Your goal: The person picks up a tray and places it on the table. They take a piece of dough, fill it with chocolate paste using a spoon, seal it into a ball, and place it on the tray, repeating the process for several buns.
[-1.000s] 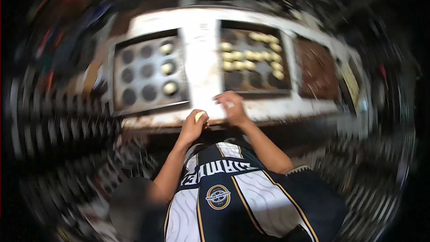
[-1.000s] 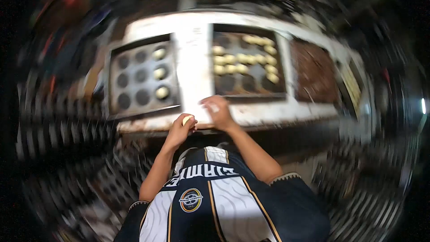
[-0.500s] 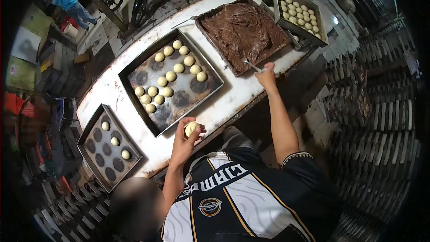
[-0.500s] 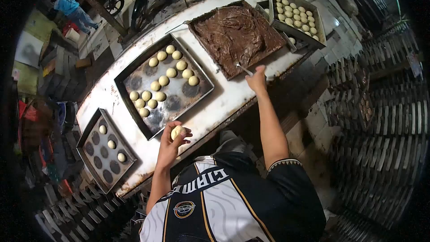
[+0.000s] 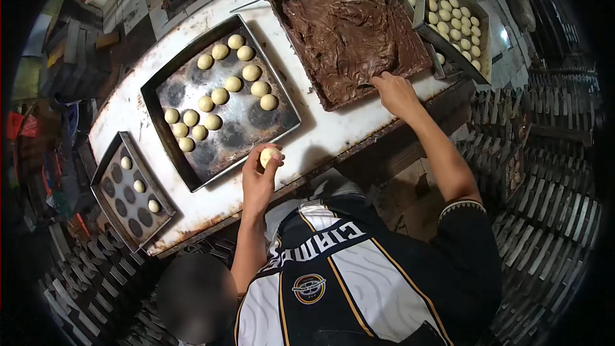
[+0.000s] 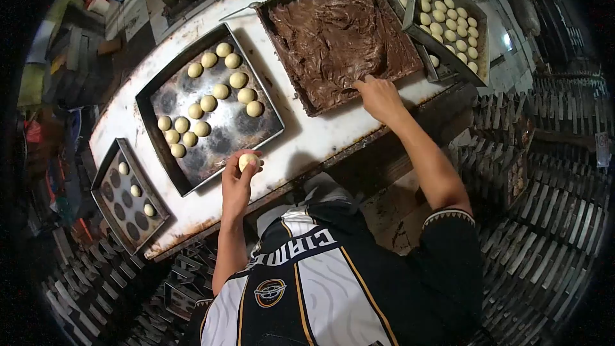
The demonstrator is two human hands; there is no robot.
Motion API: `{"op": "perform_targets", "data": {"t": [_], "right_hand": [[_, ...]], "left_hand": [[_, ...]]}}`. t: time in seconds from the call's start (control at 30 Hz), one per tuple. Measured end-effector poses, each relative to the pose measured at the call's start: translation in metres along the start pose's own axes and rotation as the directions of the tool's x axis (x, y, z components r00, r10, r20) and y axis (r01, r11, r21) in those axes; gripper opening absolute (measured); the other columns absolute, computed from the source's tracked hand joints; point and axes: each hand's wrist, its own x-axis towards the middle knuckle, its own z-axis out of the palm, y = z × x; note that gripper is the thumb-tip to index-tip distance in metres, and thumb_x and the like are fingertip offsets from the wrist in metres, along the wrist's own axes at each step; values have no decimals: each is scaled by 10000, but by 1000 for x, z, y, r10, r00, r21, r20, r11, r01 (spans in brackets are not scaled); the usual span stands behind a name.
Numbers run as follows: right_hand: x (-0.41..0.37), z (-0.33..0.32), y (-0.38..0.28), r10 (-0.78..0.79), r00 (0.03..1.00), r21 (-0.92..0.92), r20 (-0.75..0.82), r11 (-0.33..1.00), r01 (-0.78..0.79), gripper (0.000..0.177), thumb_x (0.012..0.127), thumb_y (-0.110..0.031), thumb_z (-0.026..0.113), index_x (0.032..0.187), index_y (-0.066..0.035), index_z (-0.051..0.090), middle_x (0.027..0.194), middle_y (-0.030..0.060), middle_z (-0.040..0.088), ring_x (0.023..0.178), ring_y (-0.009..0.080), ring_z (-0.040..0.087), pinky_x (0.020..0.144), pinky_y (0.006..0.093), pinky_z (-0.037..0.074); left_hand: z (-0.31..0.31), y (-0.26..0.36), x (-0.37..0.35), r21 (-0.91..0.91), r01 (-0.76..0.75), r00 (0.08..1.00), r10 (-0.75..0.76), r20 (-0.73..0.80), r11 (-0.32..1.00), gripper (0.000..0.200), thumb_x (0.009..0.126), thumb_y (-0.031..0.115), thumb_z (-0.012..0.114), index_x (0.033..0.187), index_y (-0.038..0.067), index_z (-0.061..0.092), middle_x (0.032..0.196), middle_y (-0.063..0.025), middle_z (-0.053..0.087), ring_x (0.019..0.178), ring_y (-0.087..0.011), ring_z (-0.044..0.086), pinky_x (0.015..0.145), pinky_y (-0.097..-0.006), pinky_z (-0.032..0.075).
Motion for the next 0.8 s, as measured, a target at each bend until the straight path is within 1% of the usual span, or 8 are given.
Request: {"op": "perform_targets", "data": {"t": [0.07, 0.23, 0.4, 0.43, 0.57, 0.67, 0.73, 0.8], "right_hand": [[6, 3, 8, -72, 997, -48, 31, 996, 73, 308, 934, -68, 560, 1169, -90, 757, 1043, 208, 703, 929, 426, 722, 829, 553, 571], [34, -8, 13, -74, 962, -46, 262, 995, 89, 315, 882, -61, 602, 1139, -74, 786, 1026, 236, 757, 1004, 414, 733, 881, 524, 577], [96, 14, 42, -154, 839, 179, 521, 981, 68, 357, 819, -25, 608, 1110, -48, 813, 1040, 255, 770, 984, 407, 742, 920, 475, 570], [115, 28, 57, -164, 772, 184, 614, 981, 62, 311, 848, -44, 606, 1077, -26, 816, 1000, 213, 793, 942, 337, 753, 879, 450, 572], [90, -33, 22, -63, 728, 361, 683, 896, -260, 276, 861, -23, 602, 1053, 10, 798, 1018, 107, 786, 823, 250, 677, 668, 377, 519], [55, -15, 18, 2, 765, 648, 644, 531, -546, 263, 929, -93, 671, 1152, -45, 802, 952, 53, 778, 676, 106, 598, 581, 270, 522], [16, -30, -46, 42, 927, 833, 373, 424, -355, 286, 957, -71, 663, 1219, -18, 765, 984, 20, 756, 742, 108, 628, 620, 275, 546], [-7, -10, -97, 104, 983, 853, -154, 515, 79, 245, 1017, -137, 650, 1180, 11, 760, 1087, 67, 792, 959, 123, 704, 834, 326, 567]], "left_hand": [[4, -4, 5, -193, 48, 999, -46, 14, 980, 295, 1073, 140, 641, 1337, 18, 591, 1089, -82, 736, 1004, -119, 676, 893, -275, 543], [-7, -5, 19, 67, -49, 999, 50, -17, 997, 323, 1072, 170, 658, 1357, 26, 605, 1082, -50, 724, 958, -95, 648, 850, -252, 518], [7, 14, 23, 5, -119, 984, 119, -133, 993, 277, 1062, 189, 675, 1289, 32, 655, 1033, -26, 704, 925, -88, 616, 805, -248, 493], [7, 9, 26, 39, -143, 981, 146, -127, 989, 273, 1060, 190, 678, 1284, 34, 657, 1028, -26, 703, 924, -89, 614, 802, -251, 493], [18, 12, 28, 156, -96, 991, 109, -77, 983, 275, 1043, 212, 702, 1266, 53, 674, 1011, -32, 706, 927, -95, 625, 813, -256, 499], [47, 13, 31, 205, -145, 989, 147, 7, 968, 267, 1029, 215, 715, 1242, 55, 693, 991, -30, 723, 911, -108, 660, 791, -272, 528], [81, 10, 37, -2, -84, 995, 84, 57, 997, 254, 1015, 194, 723, 1217, 43, 699, 982, -54, 744, 843, -125, 676, 741, -291, 546], [120, -16, 50, -221, -36, 998, 46, 42, 975, 266, 1013, 227, 728, 1139, -7, 719, 936, -104, 783, 793, -164, 710, 733, -306, 556]]}}
